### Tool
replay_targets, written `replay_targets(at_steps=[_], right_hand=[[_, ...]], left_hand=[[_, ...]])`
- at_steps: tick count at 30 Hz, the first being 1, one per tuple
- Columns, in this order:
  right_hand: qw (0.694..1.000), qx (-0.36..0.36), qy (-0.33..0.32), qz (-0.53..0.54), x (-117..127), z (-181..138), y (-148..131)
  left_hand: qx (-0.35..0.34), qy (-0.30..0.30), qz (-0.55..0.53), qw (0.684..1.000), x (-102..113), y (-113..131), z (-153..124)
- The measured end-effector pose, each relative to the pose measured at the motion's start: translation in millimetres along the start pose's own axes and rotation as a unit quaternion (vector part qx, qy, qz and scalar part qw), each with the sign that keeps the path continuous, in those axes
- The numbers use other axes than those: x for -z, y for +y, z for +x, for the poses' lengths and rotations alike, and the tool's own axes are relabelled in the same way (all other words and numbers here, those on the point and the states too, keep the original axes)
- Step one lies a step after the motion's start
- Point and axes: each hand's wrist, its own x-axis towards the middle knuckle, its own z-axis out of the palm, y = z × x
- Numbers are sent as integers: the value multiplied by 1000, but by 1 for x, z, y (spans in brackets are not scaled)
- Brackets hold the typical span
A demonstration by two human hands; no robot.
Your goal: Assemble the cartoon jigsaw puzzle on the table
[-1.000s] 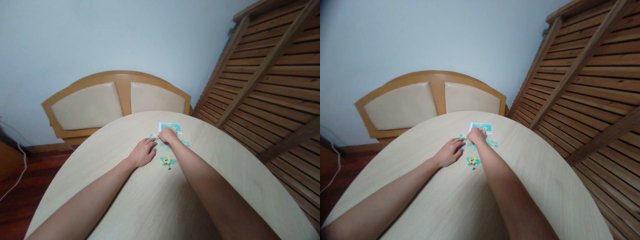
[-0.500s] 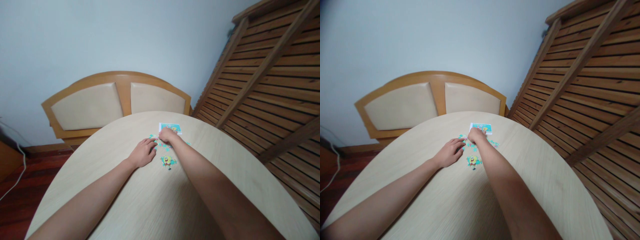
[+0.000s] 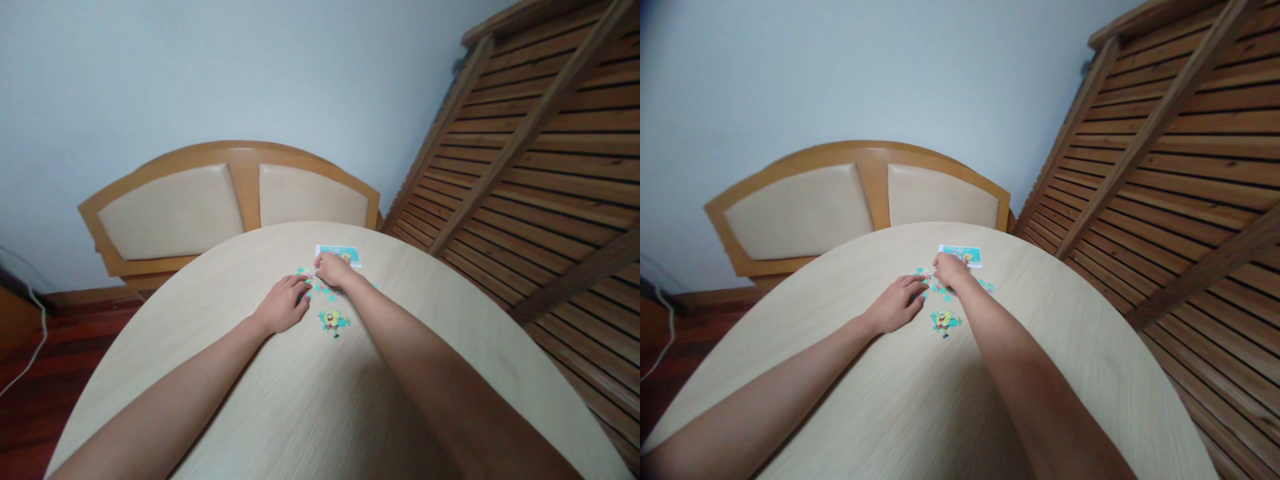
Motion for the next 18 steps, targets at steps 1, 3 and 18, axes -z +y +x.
replay_targets(at_steps=[1,3,18], right_hand=[[1000,10,2,22,1,-2,2],[997,37,-1,73,2,-8,6],[884,145,-26,444,-10,-122,58]], left_hand=[[0,3,-2,1000,0,0,0],[2,11,-7,1000,1,0,0],[-27,3,-172,985,5,57,-10]])
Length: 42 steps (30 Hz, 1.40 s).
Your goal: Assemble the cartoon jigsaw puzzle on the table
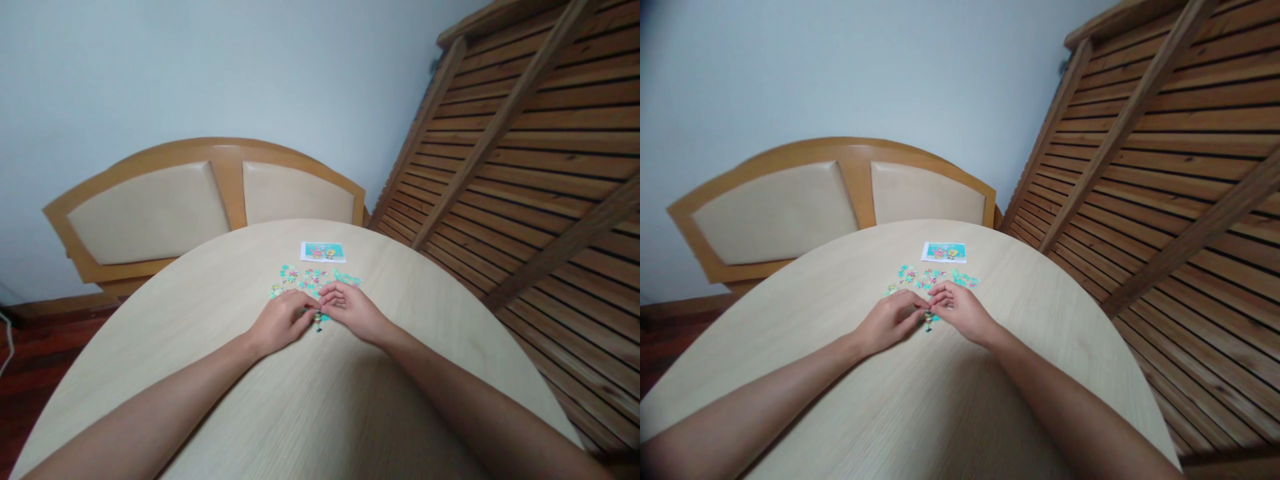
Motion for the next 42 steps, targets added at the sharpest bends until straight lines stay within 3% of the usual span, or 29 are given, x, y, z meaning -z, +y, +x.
replay_targets(at_steps=[8,19,24,30,37,42], right_hand=[[997,30,36,60,-2,-18,8],[997,9,43,69,0,-17,14],[990,79,66,-97,-1,-22,5],[939,137,77,-305,-3,-25,-6],[909,210,82,-351,1,-23,-2],[908,204,48,-363,3,-25,-1]], left_hand=[[75,11,-110,991,-5,6,-3],[85,3,-174,981,-9,5,-3],[126,23,-207,970,-10,6,-1],[130,42,-233,963,-10,10,2],[127,44,-218,967,-9,13,2],[85,23,-53,995,-1,1,0]])
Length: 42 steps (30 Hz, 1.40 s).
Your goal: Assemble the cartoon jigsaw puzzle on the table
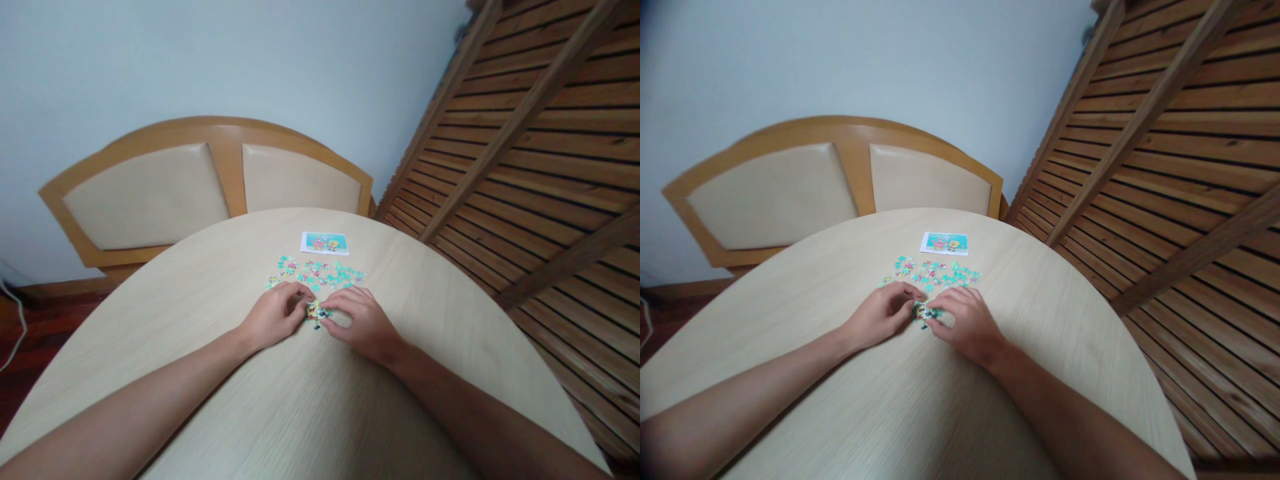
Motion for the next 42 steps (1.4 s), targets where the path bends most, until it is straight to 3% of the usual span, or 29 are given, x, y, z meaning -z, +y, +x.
replay_targets(at_steps=[6,13,27,42], right_hand=[[994,44,-94,43,-1,-1,-6],[997,16,-81,12,5,-4,0],[994,6,-101,34,9,-5,-2],[997,8,-82,10,10,-4,-3]], left_hand=[[-82,-45,108,990,10,-8,3],[-153,-107,89,978,8,-10,4],[-151,-123,83,977,8,-11,4],[-146,-124,86,978,9,-10,4]])
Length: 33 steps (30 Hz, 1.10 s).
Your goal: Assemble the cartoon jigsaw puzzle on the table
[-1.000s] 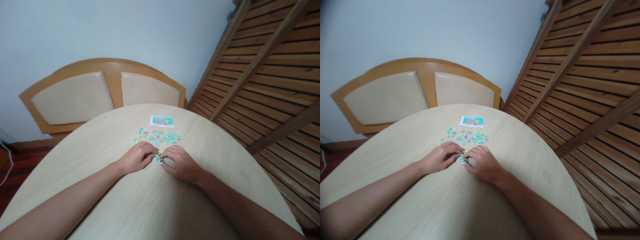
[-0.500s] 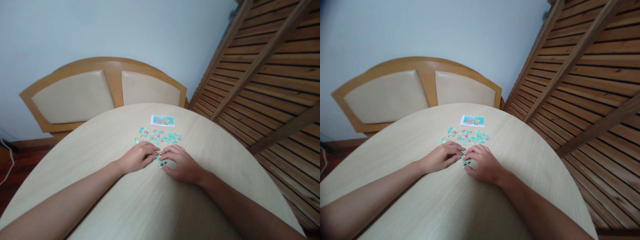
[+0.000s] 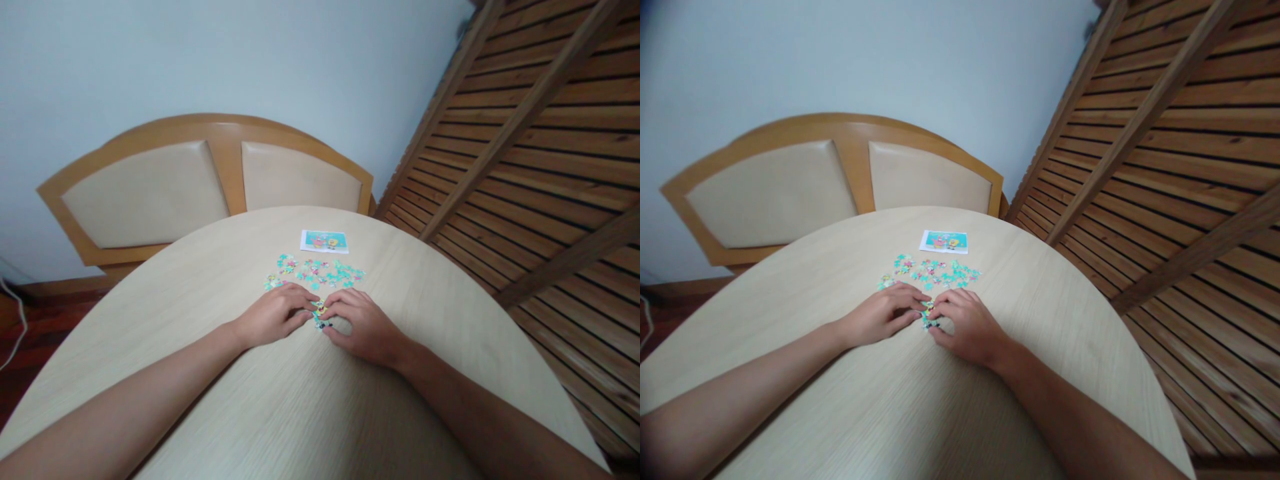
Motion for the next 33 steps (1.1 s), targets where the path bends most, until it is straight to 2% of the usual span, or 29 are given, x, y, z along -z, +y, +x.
replay_targets(at_steps=[9,19,28,33], right_hand=[[999,38,2,-24,-2,-1,2],[997,69,-29,17,-4,-1,5],[997,72,-24,14,-1,0,2],[999,34,-9,5,-3,-1,4]], left_hand=[[-4,-3,3,1000,1,2,1],[-13,-7,0,1000,1,4,1],[-16,-11,0,1000,3,6,1],[-18,-11,-3,1000,1,4,1]])
